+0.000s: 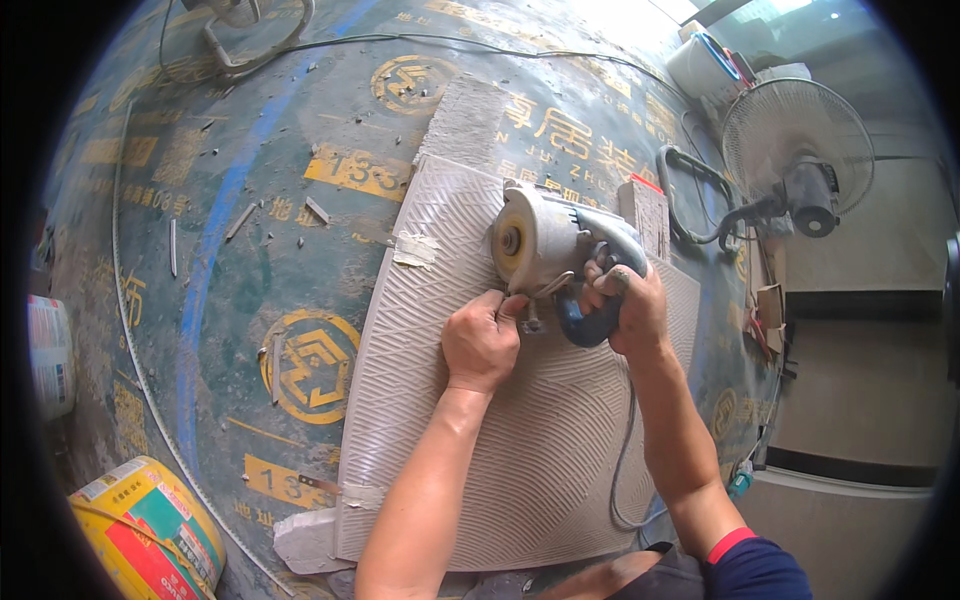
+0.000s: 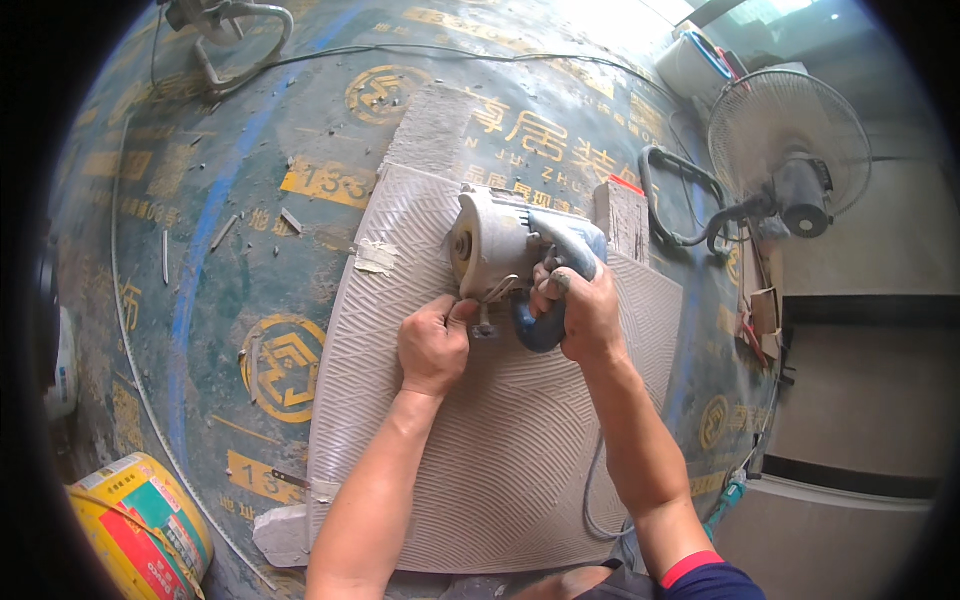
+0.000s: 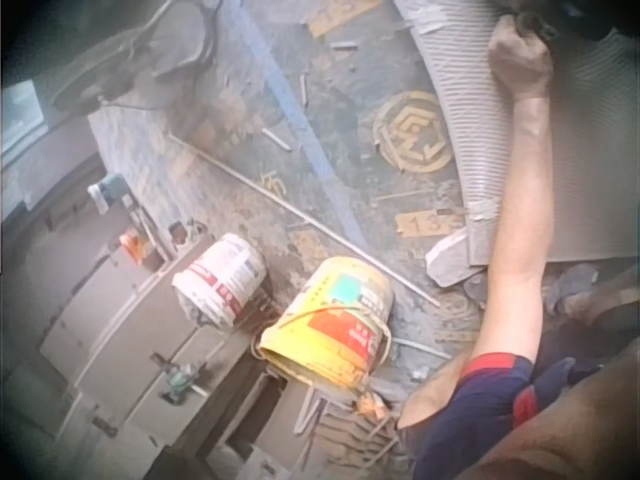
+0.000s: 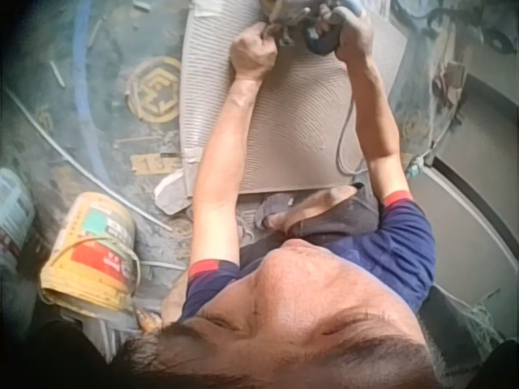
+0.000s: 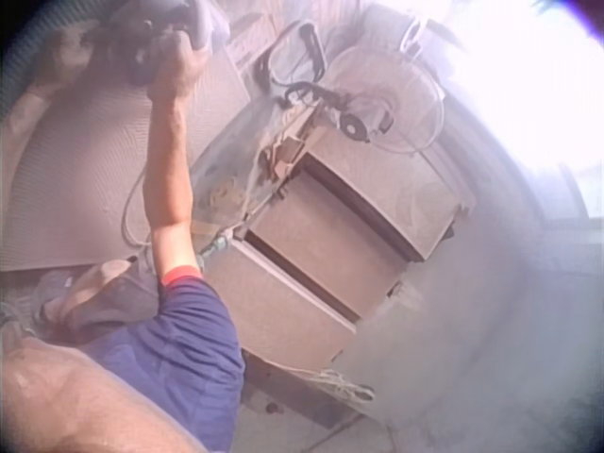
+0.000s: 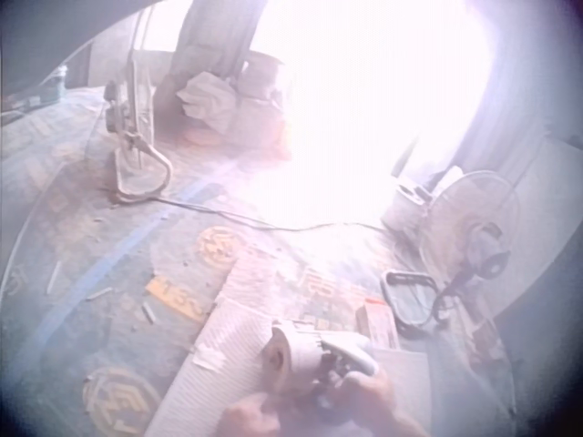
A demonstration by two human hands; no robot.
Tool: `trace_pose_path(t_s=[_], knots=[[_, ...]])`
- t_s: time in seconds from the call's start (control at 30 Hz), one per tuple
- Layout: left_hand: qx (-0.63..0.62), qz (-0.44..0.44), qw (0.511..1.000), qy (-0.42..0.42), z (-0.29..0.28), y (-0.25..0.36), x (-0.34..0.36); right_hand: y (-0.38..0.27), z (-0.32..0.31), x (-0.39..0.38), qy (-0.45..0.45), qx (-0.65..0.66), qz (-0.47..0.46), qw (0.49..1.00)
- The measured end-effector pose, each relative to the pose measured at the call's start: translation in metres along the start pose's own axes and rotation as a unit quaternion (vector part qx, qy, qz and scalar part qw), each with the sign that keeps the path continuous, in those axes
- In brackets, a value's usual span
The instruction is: The person measures a tile with a tape measure, marks a line with a pink pen, and then cuts the tile along the line using a handheld power saw.
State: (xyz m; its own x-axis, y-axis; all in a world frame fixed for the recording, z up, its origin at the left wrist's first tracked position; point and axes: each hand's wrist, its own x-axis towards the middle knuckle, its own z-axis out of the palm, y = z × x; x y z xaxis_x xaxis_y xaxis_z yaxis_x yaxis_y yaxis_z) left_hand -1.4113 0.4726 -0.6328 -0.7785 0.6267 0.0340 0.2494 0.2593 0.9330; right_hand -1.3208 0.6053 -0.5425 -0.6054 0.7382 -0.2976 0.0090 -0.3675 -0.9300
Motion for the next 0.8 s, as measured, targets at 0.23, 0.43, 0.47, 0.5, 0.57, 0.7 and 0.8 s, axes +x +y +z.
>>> trace_pose_path(t_s=[0.23,0.43,0.47,0.5,0.57,0.7,0.8], knots=[[0.011,-0.007,1.000,-0.004,-0.0017,0.0045,0.0013,0.0002,0.0014,-0.0008,0.022,0.002,0.009,1.000],[0.015,-0.025,1.000,-0.009,-0.0013,0.0050,0.0019,-0.0017,0.0074,-0.0038,0.046,0.013,0.008,0.999],[0.016,-0.024,1.000,-0.007,-0.0016,0.0041,0.0018,-0.0015,0.0095,-0.0044,0.054,0.016,0.008,0.998],[0.017,-0.024,1.000,-0.005,-0.0021,0.0034,0.0018,-0.0004,0.0102,-0.0041,0.052,0.017,0.010,0.998],[0.014,-0.024,1.000,-0.003,-0.0010,0.0050,0.0017,-0.0021,0.0088,-0.0044,0.058,0.013,0.012,0.998],[0.018,-0.015,1.000,0.001,-0.0016,0.0070,0.0016,-0.0016,0.0068,-0.0046,0.055,0.017,0.015,0.998],[0.024,-0.010,1.000,0.000,-0.0017,0.0061,0.0020,-0.0018,0.0068,-0.0044,0.055,0.019,0.015,0.998]])
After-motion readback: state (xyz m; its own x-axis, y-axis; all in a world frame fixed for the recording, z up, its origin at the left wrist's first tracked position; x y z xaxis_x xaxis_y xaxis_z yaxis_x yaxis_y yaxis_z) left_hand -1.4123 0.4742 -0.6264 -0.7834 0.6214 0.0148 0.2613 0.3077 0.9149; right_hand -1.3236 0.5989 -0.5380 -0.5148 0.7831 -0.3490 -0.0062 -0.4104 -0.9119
